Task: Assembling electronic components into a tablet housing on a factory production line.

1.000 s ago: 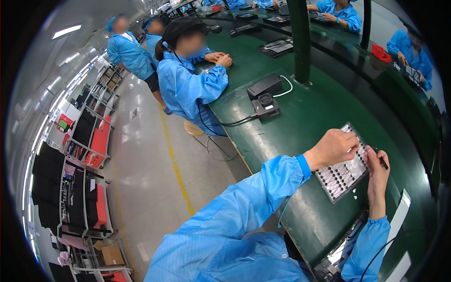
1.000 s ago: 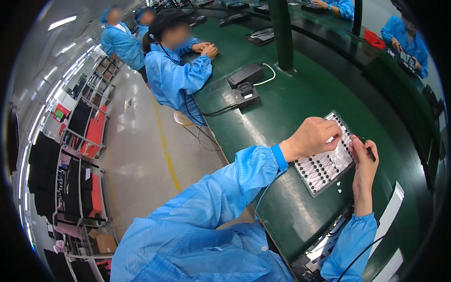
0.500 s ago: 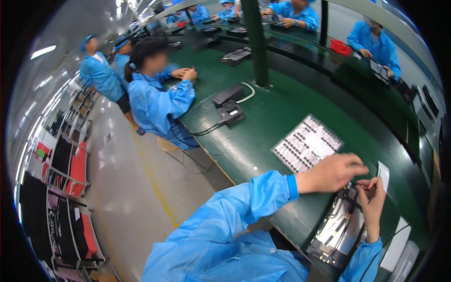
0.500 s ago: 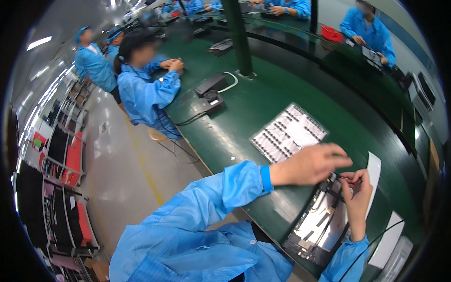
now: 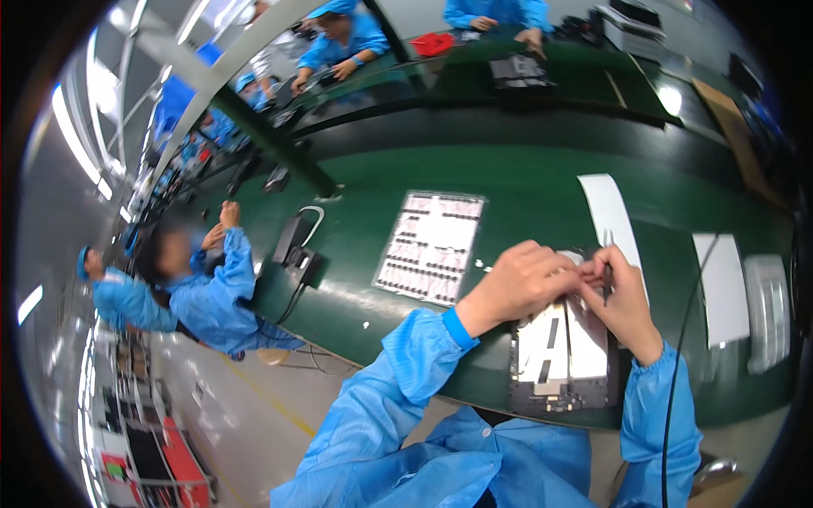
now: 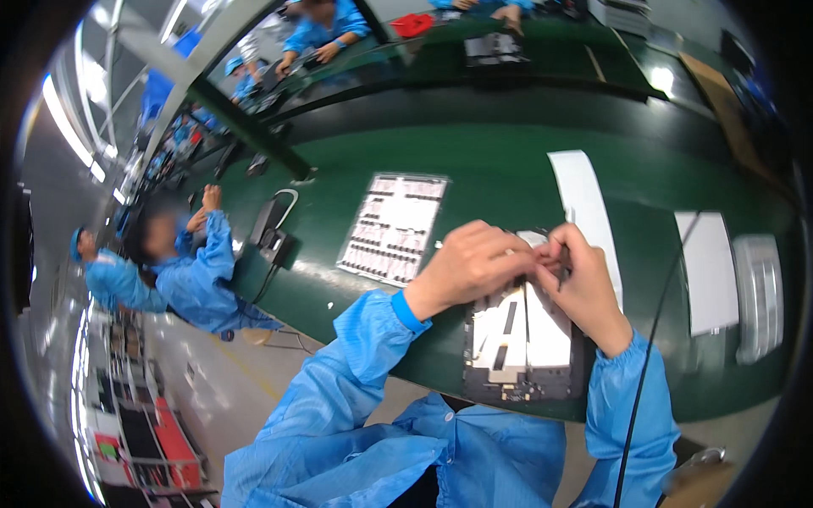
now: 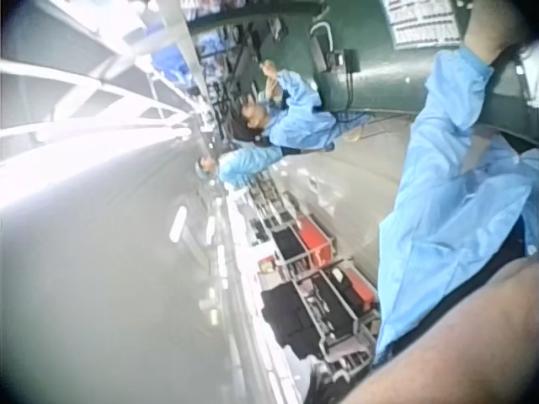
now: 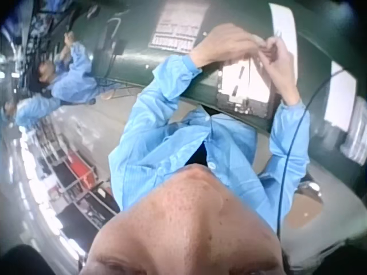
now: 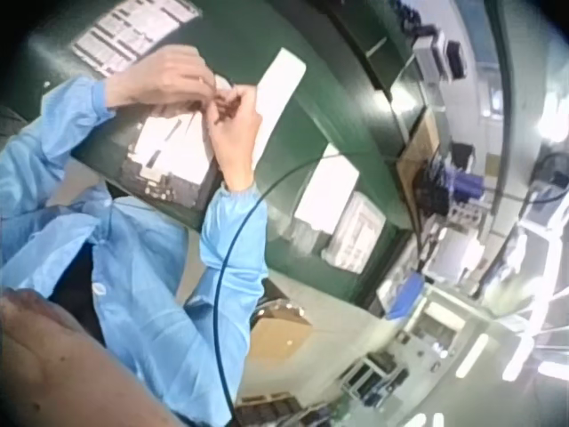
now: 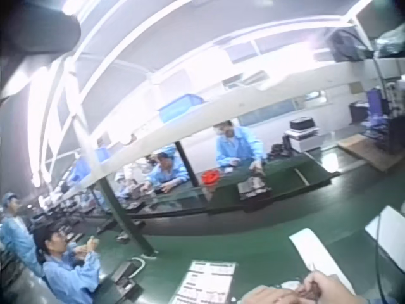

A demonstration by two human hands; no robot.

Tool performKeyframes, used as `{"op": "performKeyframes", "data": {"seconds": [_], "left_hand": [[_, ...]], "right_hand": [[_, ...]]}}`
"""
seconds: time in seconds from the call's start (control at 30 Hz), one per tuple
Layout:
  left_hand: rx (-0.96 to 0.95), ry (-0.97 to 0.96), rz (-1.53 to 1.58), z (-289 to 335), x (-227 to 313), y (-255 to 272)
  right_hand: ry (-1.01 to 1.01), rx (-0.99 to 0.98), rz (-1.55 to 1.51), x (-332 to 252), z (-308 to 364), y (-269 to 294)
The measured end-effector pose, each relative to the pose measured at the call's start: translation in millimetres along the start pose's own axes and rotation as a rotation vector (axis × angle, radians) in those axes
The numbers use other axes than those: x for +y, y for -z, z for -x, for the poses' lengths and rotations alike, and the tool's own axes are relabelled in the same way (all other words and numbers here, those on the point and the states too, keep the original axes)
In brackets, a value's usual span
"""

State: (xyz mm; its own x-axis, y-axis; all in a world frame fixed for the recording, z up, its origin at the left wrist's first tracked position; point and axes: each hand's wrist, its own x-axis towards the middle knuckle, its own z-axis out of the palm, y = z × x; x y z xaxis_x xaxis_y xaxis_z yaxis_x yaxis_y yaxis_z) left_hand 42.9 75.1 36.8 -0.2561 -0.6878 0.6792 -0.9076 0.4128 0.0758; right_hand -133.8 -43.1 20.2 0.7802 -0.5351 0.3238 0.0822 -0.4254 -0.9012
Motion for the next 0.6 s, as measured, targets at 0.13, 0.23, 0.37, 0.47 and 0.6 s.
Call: {"op": "performKeyframes", "data": {"seconds": [0.13, 0.23, 0.37, 0.47, 0.6], "left_hand": [[-0.038, 0.044, -0.077, -10.3, -2.7, 1.2], [0.013, 0.115, -0.101, -20.0, -2.1, -9.1], [0.047, 0.379, 0.151, -19.5, -0.6, -40.0], [0.018, 0.406, 0.162, -12.5, 4.7, -43.3], [-0.04, 0.371, 0.19, -14.1, 14.9, -50.5]], "right_hand": [[0.05, 0.076, 0.018, 1.2, -8.3, 8.5], [0.05, 0.084, -0.052, 7.9, -16.8, 18.4], [0.056, 0.22, -0.065, 25.5, -16.9, 39.0], [-0.062, 0.266, -0.145, 43.3, -22.4, 41.6], [-0.182, 0.107, 0.036, 46.4, -13.3, 45.3]]}}
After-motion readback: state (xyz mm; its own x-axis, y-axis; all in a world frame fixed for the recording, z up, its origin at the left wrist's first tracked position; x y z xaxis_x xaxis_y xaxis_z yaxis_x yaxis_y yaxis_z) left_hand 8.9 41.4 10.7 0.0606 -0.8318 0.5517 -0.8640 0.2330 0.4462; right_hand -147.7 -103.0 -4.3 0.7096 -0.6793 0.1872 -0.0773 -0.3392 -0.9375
